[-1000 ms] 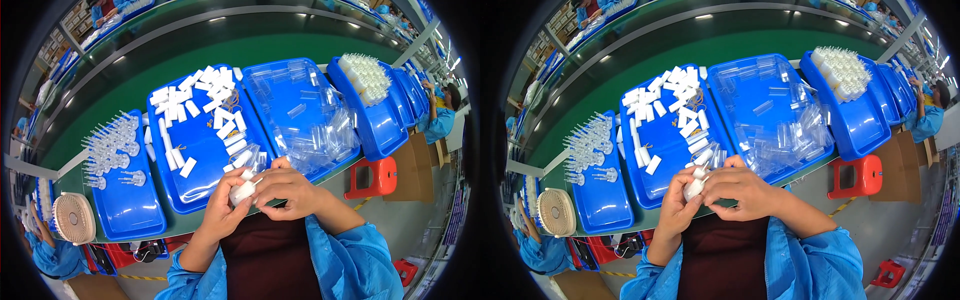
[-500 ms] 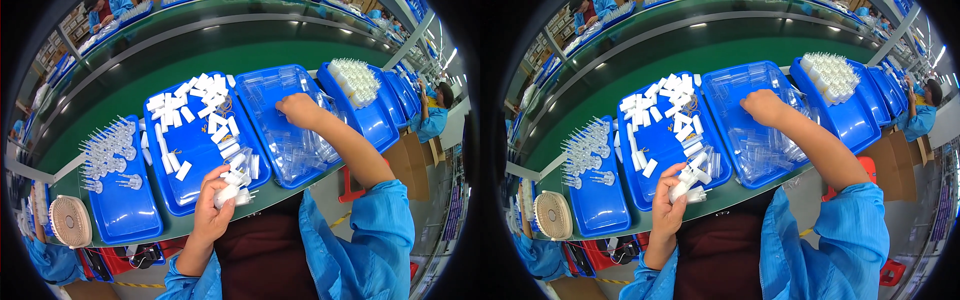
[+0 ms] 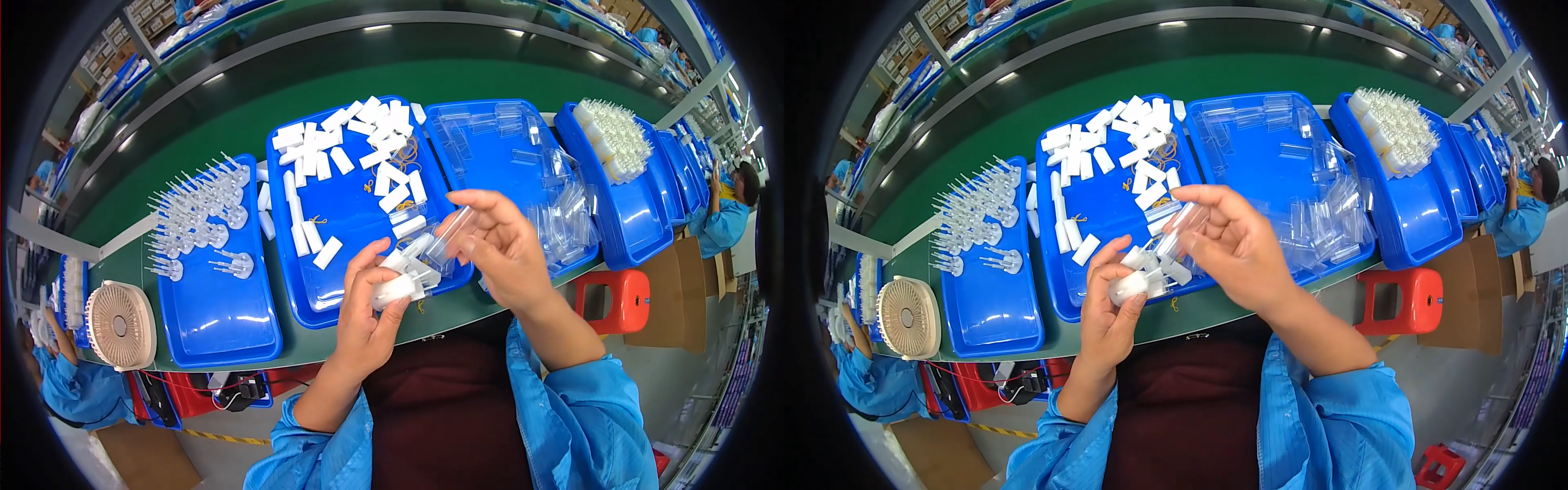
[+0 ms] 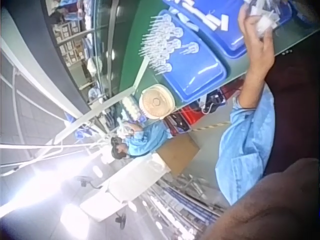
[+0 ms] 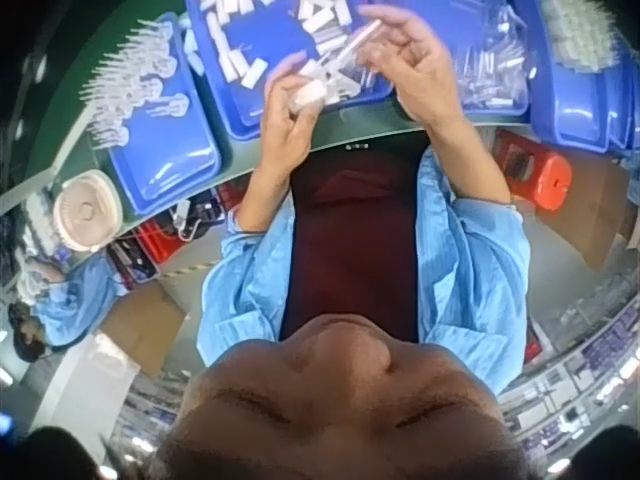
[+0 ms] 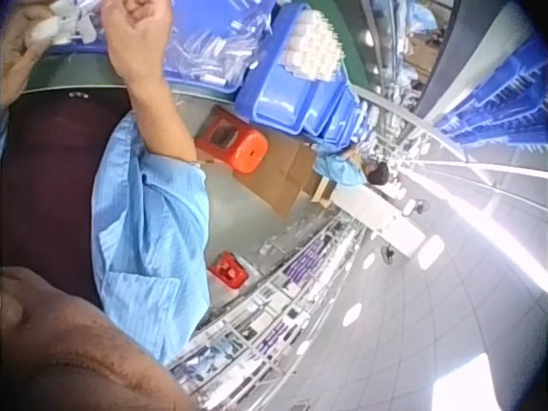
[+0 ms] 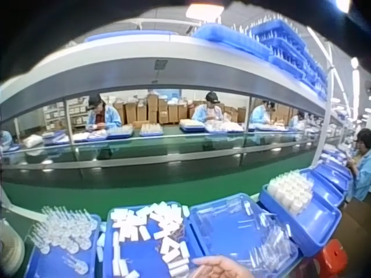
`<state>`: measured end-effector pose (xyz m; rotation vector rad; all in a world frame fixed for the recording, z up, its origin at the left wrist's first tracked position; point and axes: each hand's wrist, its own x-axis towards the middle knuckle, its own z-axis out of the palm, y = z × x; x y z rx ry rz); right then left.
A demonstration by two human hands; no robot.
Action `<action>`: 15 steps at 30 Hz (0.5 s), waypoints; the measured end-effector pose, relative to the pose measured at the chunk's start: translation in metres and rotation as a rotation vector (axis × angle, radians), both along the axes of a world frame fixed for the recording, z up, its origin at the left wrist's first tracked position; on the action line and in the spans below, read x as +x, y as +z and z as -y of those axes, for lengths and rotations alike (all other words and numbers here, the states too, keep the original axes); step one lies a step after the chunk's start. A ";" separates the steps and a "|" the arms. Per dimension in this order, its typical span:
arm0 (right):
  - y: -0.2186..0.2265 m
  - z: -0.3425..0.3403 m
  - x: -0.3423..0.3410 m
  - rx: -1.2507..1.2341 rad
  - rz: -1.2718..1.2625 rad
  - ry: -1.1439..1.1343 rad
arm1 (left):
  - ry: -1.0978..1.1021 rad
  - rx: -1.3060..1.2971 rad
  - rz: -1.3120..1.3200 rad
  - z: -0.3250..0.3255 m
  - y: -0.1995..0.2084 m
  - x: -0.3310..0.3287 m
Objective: The person assembles components by mounting white sleeves onto the prongs of a base, sliding clear plastic covers over them, and securing the gathered pieces with a rubber band.
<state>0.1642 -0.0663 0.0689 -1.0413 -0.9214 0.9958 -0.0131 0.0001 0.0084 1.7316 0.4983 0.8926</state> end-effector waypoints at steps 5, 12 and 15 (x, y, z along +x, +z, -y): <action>-0.015 0.002 -0.011 0.028 0.080 0.013 | 0.034 0.047 -0.016 0.001 0.001 -0.001; -0.021 0.000 -0.014 -0.023 0.052 0.021 | 0.069 0.102 -0.037 0.003 0.000 0.001; -0.024 0.001 -0.015 -0.001 0.155 0.013 | 0.078 0.149 -0.046 0.003 -0.001 0.001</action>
